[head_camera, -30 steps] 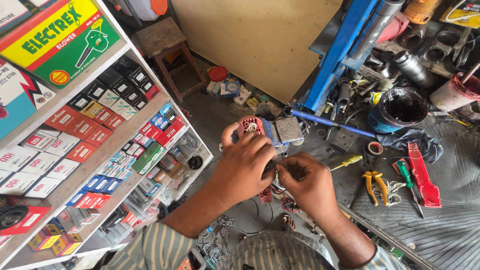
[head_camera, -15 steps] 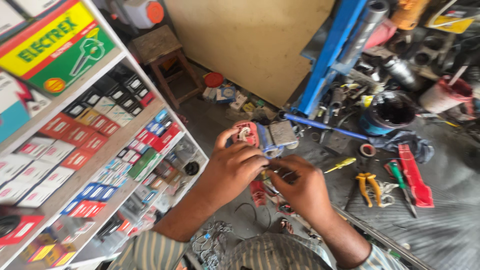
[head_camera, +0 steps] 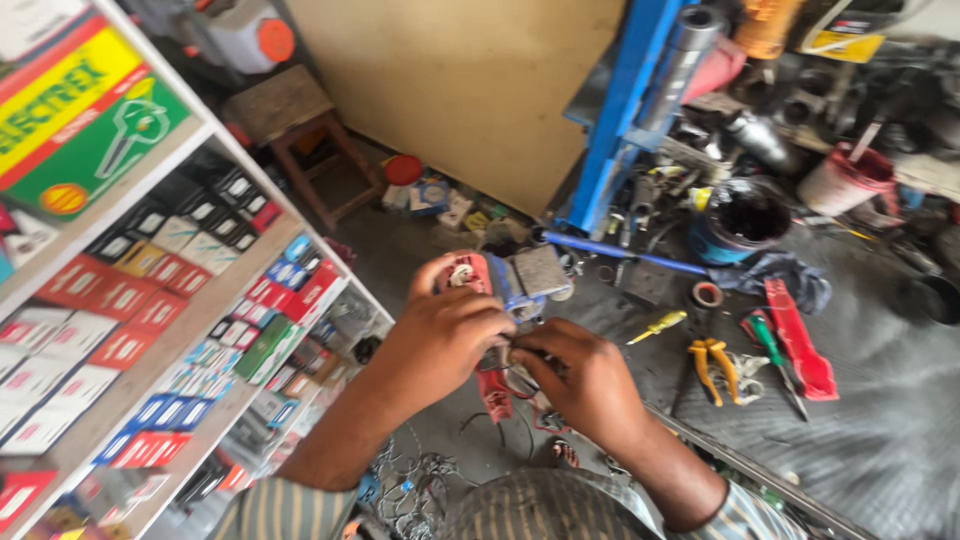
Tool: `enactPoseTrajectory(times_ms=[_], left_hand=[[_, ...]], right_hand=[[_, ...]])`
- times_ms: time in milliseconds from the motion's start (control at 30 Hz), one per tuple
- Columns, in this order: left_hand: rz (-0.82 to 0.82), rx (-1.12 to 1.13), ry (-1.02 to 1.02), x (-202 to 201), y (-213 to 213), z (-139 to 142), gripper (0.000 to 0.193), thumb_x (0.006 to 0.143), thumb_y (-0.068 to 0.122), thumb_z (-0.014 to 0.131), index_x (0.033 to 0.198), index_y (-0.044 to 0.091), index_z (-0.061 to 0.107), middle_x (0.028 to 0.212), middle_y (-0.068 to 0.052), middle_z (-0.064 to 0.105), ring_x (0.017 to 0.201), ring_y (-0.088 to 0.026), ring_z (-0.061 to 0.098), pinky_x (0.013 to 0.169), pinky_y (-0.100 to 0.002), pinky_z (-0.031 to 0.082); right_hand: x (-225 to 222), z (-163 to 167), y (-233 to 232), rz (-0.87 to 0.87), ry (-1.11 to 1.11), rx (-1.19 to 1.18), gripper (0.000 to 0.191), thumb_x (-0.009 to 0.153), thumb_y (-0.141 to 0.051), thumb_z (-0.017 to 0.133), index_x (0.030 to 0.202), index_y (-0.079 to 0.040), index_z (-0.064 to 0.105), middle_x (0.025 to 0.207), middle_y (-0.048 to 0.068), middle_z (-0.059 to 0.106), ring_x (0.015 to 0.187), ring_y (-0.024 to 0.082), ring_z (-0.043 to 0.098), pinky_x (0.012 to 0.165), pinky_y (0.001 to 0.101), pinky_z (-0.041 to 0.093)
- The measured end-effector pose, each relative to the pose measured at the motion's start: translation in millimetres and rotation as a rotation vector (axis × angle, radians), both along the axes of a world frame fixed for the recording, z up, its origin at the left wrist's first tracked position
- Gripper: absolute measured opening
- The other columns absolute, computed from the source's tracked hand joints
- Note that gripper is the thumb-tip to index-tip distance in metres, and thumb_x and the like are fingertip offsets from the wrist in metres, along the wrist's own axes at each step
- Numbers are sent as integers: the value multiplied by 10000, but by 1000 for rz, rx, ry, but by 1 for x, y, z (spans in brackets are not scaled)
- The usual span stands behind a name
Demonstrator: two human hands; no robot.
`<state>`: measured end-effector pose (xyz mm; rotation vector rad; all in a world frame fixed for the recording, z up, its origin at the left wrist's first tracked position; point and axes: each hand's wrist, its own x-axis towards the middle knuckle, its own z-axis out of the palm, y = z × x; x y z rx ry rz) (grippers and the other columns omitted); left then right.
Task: The person repairs a small electrical component clamped in a bench vise. They use pliers to strip wire insulation, a screwdriver to adjust internal terminals, and electrical tape to insulate connections. The person repeatedly twists, cuts, and wraps wires while manipulating the component.
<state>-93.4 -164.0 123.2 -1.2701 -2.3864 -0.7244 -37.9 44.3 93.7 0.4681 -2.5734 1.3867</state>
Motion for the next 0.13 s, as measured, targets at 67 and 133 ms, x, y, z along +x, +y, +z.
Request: enactPoseTrajectory(times_ms=[67, 133], left_hand=[[8, 28, -19, 1, 0, -3, 202, 812, 124, 778, 1000, 133, 705, 954, -3, 726, 966, -210, 702, 1159, -564, 317], [9, 69, -53, 2, 2, -7, 239, 837, 157, 785, 1055, 131, 692, 948, -4, 726, 949, -216, 705, 1151, -561, 326]], right_hand=[[0, -3, 0, -9, -35, -12, 165, 853, -108, 749, 1003, -40, 763, 973, 90, 740, 756, 240, 747, 644, 335, 574], [1, -7, 1, -10, -13, 0, 163, 863, -109, 751, 1004, -28, 759, 977, 95, 738, 773, 238, 745, 668, 334, 570]])
